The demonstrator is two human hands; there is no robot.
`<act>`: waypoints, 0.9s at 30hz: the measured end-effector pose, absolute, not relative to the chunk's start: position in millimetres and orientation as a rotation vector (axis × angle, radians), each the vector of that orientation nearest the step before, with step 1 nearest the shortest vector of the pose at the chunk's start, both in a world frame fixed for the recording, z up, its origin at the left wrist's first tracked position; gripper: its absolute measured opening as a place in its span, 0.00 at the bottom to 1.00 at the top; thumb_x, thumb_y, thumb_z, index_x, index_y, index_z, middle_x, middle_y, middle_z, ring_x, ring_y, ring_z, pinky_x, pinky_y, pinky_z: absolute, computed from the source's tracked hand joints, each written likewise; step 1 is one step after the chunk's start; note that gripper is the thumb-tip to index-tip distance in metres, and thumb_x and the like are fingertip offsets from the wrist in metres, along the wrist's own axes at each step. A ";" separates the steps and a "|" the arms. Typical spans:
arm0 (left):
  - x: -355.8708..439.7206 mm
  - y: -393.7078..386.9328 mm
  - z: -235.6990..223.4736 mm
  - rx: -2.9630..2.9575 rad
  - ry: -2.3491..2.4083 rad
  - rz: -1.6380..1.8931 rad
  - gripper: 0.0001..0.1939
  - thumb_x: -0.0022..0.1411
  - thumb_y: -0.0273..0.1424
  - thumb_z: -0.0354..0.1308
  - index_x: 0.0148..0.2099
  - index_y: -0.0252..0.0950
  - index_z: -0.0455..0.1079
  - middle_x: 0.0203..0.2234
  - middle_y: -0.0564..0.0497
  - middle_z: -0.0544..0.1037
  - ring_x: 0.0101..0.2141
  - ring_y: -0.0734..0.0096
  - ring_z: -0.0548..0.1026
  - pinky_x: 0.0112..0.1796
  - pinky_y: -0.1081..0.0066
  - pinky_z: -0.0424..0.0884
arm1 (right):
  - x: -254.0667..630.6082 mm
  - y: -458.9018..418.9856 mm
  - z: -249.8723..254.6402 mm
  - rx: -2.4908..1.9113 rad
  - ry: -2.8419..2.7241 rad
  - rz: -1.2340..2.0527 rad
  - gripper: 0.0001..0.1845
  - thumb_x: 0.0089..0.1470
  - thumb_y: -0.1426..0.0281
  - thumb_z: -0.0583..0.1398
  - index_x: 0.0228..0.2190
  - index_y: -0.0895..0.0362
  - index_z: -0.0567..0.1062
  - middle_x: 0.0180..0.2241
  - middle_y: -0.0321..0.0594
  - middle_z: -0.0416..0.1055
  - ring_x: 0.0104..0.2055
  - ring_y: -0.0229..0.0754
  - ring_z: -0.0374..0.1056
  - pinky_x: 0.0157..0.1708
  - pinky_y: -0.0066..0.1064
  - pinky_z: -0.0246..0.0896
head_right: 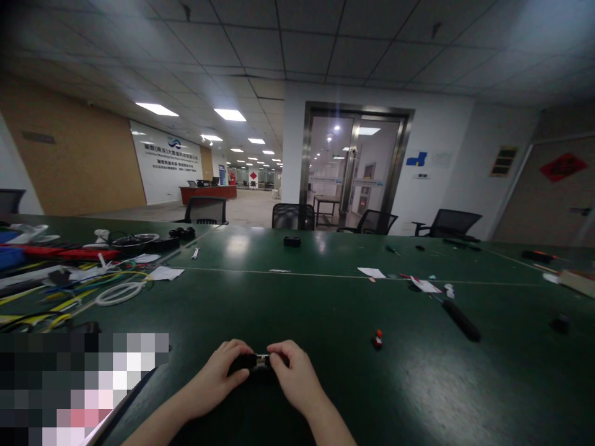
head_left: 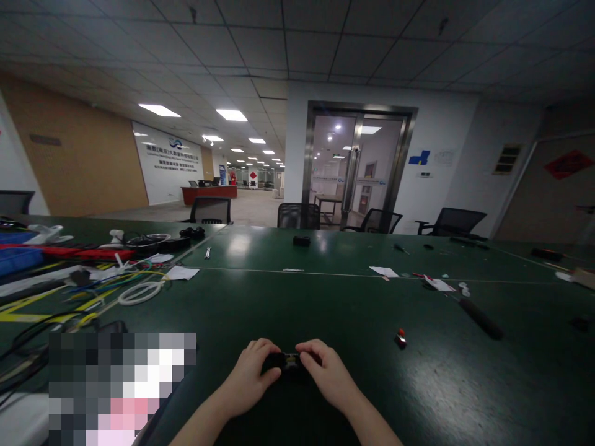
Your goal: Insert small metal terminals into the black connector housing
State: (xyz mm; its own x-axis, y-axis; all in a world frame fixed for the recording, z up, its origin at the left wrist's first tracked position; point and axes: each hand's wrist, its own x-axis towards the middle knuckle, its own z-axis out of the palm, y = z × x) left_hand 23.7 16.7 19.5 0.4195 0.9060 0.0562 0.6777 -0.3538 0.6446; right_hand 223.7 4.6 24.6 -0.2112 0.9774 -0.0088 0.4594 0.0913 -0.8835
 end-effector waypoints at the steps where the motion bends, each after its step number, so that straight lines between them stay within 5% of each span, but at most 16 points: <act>1: 24.0 16.9 19.0 2.145 1.334 0.563 0.14 0.55 0.30 0.52 0.45 0.39 0.67 0.44 0.49 0.70 0.45 0.62 0.65 0.47 0.65 0.60 | 222.3 4.1 24.4 -1.400 -1.761 1.037 0.14 0.53 0.66 0.54 0.40 0.53 0.73 0.41 0.37 0.68 0.43 0.40 0.65 0.43 0.30 0.59; 8: 24.4 17.9 16.8 2.151 1.331 0.574 0.14 0.55 0.30 0.52 0.46 0.38 0.67 0.44 0.48 0.69 0.46 0.62 0.65 0.47 0.65 0.60 | 217.2 0.5 24.5 -1.389 -1.851 0.957 0.13 0.46 0.65 0.60 0.37 0.53 0.75 0.41 0.37 0.66 0.45 0.42 0.63 0.45 0.32 0.57; 27: 24.9 14.0 23.3 2.174 1.328 0.544 0.15 0.57 0.33 0.52 0.47 0.39 0.66 0.45 0.48 0.70 0.46 0.61 0.65 0.47 0.64 0.60 | 217.5 -0.5 25.5 -1.430 -1.857 0.983 0.10 0.48 0.67 0.59 0.35 0.50 0.75 0.42 0.35 0.65 0.45 0.42 0.62 0.46 0.33 0.57</act>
State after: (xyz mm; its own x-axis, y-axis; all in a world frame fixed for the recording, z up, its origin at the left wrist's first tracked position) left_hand 24.9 14.0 23.3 0.4357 0.8979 0.0634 0.6844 -0.3762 0.6245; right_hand 217.5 -0.5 25.5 -0.2471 0.9689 0.0154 0.5319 0.1489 -0.8336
